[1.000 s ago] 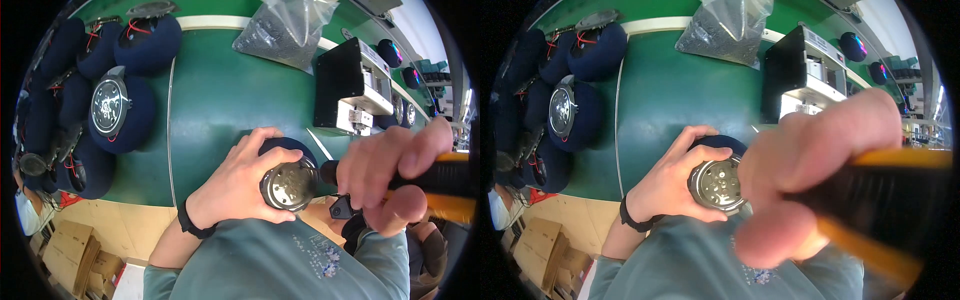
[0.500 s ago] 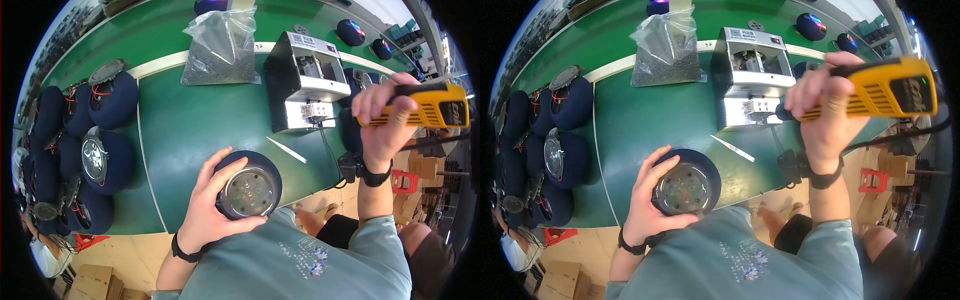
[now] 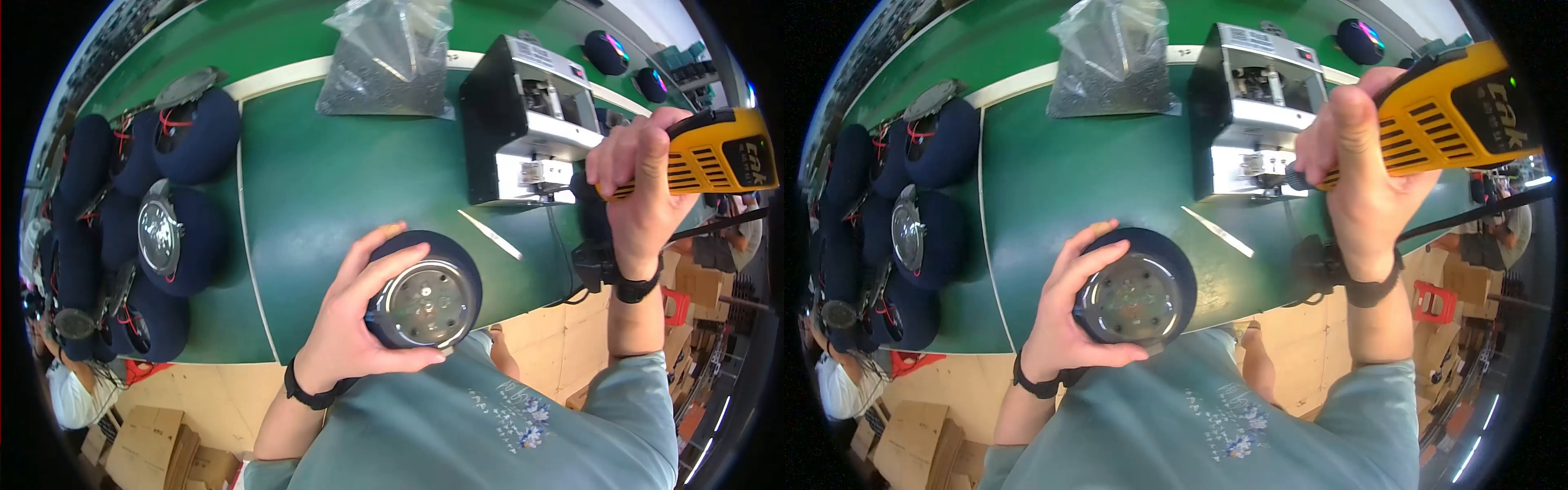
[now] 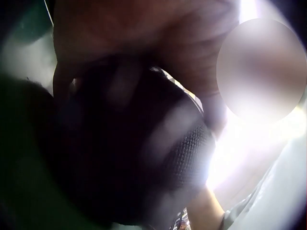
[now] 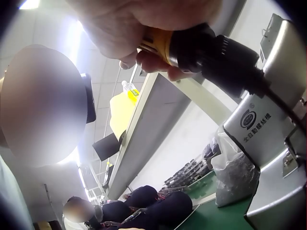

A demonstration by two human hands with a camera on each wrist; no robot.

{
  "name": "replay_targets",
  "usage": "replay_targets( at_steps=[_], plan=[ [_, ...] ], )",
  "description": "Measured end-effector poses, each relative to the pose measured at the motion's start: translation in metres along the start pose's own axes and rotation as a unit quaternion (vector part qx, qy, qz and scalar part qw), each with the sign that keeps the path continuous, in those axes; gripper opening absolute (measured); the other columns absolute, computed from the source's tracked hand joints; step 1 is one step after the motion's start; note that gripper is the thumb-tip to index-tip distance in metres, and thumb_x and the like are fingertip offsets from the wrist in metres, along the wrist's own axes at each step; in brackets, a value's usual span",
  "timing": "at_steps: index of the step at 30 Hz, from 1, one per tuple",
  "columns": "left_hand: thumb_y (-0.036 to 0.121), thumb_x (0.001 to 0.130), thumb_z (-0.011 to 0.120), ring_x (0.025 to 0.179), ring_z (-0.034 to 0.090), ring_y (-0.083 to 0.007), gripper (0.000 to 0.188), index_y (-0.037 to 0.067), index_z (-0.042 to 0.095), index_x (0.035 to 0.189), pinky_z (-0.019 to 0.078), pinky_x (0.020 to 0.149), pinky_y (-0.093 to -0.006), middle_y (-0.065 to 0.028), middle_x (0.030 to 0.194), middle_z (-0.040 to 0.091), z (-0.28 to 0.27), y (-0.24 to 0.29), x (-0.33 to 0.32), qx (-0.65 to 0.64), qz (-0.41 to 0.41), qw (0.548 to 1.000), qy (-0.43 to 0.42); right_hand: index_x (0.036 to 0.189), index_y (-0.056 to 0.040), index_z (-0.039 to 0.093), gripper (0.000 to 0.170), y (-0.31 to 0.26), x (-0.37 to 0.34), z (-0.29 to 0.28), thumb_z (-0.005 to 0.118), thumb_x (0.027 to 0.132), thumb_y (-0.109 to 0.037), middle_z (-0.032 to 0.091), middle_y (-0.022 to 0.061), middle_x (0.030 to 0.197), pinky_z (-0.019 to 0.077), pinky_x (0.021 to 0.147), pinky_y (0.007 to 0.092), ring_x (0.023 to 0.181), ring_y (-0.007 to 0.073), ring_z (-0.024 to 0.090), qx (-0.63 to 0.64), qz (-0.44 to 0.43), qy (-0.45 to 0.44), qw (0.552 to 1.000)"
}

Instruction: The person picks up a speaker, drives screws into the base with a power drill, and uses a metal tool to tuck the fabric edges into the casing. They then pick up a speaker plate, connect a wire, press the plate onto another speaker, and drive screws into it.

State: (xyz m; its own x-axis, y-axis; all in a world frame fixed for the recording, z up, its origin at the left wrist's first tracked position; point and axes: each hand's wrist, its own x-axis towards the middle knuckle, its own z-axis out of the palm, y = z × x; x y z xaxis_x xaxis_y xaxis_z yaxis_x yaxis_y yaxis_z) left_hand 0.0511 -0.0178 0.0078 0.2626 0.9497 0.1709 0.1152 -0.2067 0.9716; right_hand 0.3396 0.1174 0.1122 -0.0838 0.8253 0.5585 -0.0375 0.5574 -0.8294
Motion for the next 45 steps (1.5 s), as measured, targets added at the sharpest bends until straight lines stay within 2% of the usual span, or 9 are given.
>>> replay_targets(
  at_steps=[5,7,9,13,14,16,23,29,45],
  plan=[
    [0.03,0.058,0.107,0.145,0.056,-0.0405,0.096,0.012,0.073,0.146,0.0482,0.119,-0.0514,-0.0207,0.157,0.055,0.002,-0.008,-0.001,-0.016,0.005,1.0,0.012,0.138,-0.0049,0.057,0.04,-0.028,-0.011,0.024,0.054,0.12,-0.041,0.043,-0.0044,0.073,0.0429,0.054,0.03,0.054,0.0083,0.044,0.023,0.052,-0.073,0.996],
    [0.031,0.058,0.107,0.145,0.056,-0.0404,0.096,0.012,0.073,0.146,0.0474,0.12,-0.0515,-0.0202,0.157,0.055,0.003,-0.009,-0.001,-0.017,0.003,1.0,0.016,0.147,-0.0059,0.057,0.044,-0.046,-0.013,0.047,0.058,0.118,-0.039,0.051,-0.0017,0.076,0.0448,0.053,0.0308,0.053,0.0087,0.047,0.187,0.035,-0.119,0.974],
    [0.032,0.058,0.108,0.145,0.055,-0.0401,0.096,0.015,0.073,0.146,0.046,0.121,-0.0519,-0.0185,0.156,0.055,0.001,-0.009,0.0,-0.016,0.003,1.0,0.009,0.148,-0.008,0.056,0.044,-0.062,-0.001,0.046,0.069,0.113,-0.033,0.057,0.0006,0.079,0.05,0.055,0.0326,0.056,0.0112,0.055,0.195,0.051,-0.21,0.957],
    [0.033,0.057,0.108,0.143,0.056,-0.0405,0.096,0.018,0.073,0.146,0.0464,0.12,-0.0522,-0.0177,0.157,0.055,0.0,-0.009,-0.001,-0.023,-0.003,1.0,0.013,0.144,-0.0098,0.046,0.08,-0.083,0.009,0.069,0.074,0.078,0.024,0.068,0.0103,0.088,0.0586,0.068,0.0475,0.065,0.0277,0.069,0.114,0.151,-0.357,0.915],
    [0.033,0.056,0.109,0.147,0.054,-0.0394,0.097,0.013,0.073,0.144,0.0462,0.121,-0.0516,-0.0192,0.155,0.056,-0.001,-0.009,0.0,-0.016,-0.005,1.0,0.008,0.144,-0.0098,0.046,0.08,-0.09,0.008,0.074,0.074,0.078,0.024,0.068,0.0103,0.088,0.0586,0.068,0.0475,0.065,0.0277,0.069,0.113,0.153,-0.361,0.913],
    [0.032,0.055,0.11,0.151,0.053,-0.0382,0.097,0.008,0.073,0.142,0.0461,0.122,-0.051,-0.0207,0.153,0.057,-0.002,-0.008,0.0,-0.01,-0.009,1.0,0.007,0.136,-0.0119,0.056,0.06,-0.1,0.005,0.081,0.075,0.084,0.011,0.068,0.0114,0.089,0.0582,0.066,0.0507,0.067,0.0288,0.069,0.057,0.214,-0.304,0.927],
    [0.034,0.055,0.109,0.146,0.055,-0.0394,0.097,0.011,0.073,0.143,0.0472,0.12,-0.0512,-0.0216,0.154,0.056,-0.004,-0.006,0.0,0.0,-0.008,1.0,0.002,0.135,-0.0124,0.055,0.051,-0.085,-0.005,0.096,0.074,0.089,0.0,0.065,0.0087,0.085,0.0567,0.063,0.0475,0.064,0.0258,0.066,0.068,0.199,-0.293,0.933],
    [0.035,0.056,0.108,0.142,0.056,-0.0422,0.096,0.017,0.072,0.144,0.0459,0.118,-0.0537,-0.0195,0.155,0.054,-0.002,-0.01,0.0,-0.001,0.0,1.0,0.008,0.134,-0.0129,0.054,0.045,-0.109,-0.03,0.022,0.072,0.093,-0.011,0.063,0.006,0.082,0.0552,0.061,0.0443,0.061,0.0228,0.063,0.079,0.181,-0.273,0.941],
    [0.03,0.057,0.108,0.141,0.055,-0.0406,0.095,0.015,0.071,0.143,0.0496,0.116,-0.0504,-0.0187,0.154,0.054,-0.001,-0.014,-0.002,0.001,0.012,1.0,0.016,0.131,-0.0142,0.051,0.042,-0.042,-0.03,0.136,0.069,0.105,-0.041,0.057,-0.0012,0.074,0.0513,0.055,0.0359,0.053,0.0146,0.056,0.116,0.141,-0.245,0.952]
  ],
)
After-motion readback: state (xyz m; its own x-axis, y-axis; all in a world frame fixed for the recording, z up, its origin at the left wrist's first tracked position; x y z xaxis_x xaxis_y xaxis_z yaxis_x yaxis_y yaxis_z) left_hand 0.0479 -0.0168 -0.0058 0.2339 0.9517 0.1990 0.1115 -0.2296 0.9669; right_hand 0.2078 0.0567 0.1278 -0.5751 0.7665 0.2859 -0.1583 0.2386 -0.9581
